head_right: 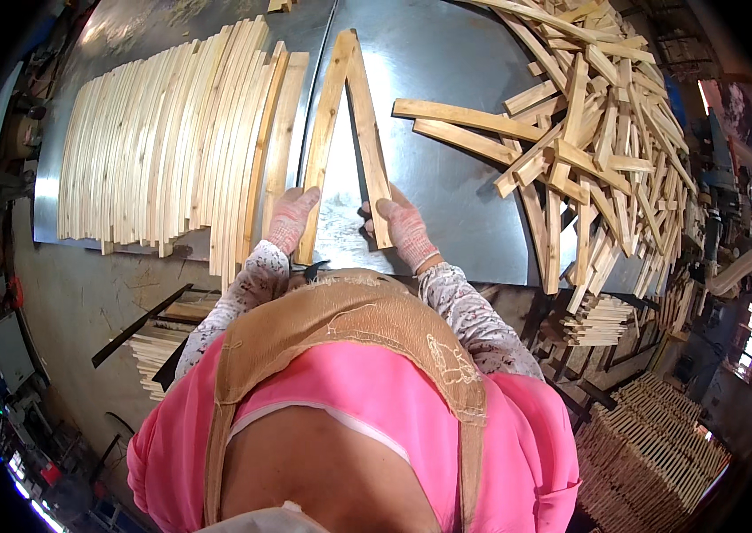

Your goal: The person repeatedly picks up thin wooden sticks from a large pile on a metal table and arranges them into neat, aligned stacks. The person handles the sticks by hand, sorting them and building up organized piles throughout the clip.

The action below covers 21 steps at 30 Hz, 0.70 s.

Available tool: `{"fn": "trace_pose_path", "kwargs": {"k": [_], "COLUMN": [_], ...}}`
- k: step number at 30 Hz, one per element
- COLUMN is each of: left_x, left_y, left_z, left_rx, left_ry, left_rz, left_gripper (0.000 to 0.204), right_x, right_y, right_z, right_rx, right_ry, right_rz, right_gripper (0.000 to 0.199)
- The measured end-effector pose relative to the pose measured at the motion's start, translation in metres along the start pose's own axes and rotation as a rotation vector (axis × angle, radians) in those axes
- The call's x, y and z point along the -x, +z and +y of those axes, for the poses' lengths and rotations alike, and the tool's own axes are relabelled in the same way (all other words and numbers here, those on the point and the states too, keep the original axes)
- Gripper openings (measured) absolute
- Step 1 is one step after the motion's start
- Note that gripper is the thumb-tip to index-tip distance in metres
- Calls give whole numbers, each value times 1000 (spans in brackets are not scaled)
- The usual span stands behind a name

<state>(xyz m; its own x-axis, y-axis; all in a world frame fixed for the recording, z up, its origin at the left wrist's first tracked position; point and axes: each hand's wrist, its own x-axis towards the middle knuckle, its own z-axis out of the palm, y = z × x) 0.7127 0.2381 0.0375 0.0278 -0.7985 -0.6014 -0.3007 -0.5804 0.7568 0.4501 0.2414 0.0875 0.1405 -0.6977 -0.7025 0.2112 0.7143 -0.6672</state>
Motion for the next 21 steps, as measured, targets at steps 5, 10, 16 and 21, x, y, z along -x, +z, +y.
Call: {"fn": "trace_pose_path", "kwargs": {"k": [5,10,16,21], "left_x": [22,25,28,16], "left_y": [-8,-10,-29,-12], "left_z": [18,-20,10,-2], "left_rx": [-318,-361,-153,107], "left_ry": [44,251,38,226], "left_rz": [129,410,153,56], "left_gripper": [75,73,60,45], "right_x": [9,16,16,20], "right_y": [-19,-29,-38,-52], "right_z": [-2,4,8,17], "right_rx": [104,107,-56,-128], "right_ry": [-38,-42,88,70], "right_rz": [25,2,4,-1], "right_gripper": [71,68,61,59]}}
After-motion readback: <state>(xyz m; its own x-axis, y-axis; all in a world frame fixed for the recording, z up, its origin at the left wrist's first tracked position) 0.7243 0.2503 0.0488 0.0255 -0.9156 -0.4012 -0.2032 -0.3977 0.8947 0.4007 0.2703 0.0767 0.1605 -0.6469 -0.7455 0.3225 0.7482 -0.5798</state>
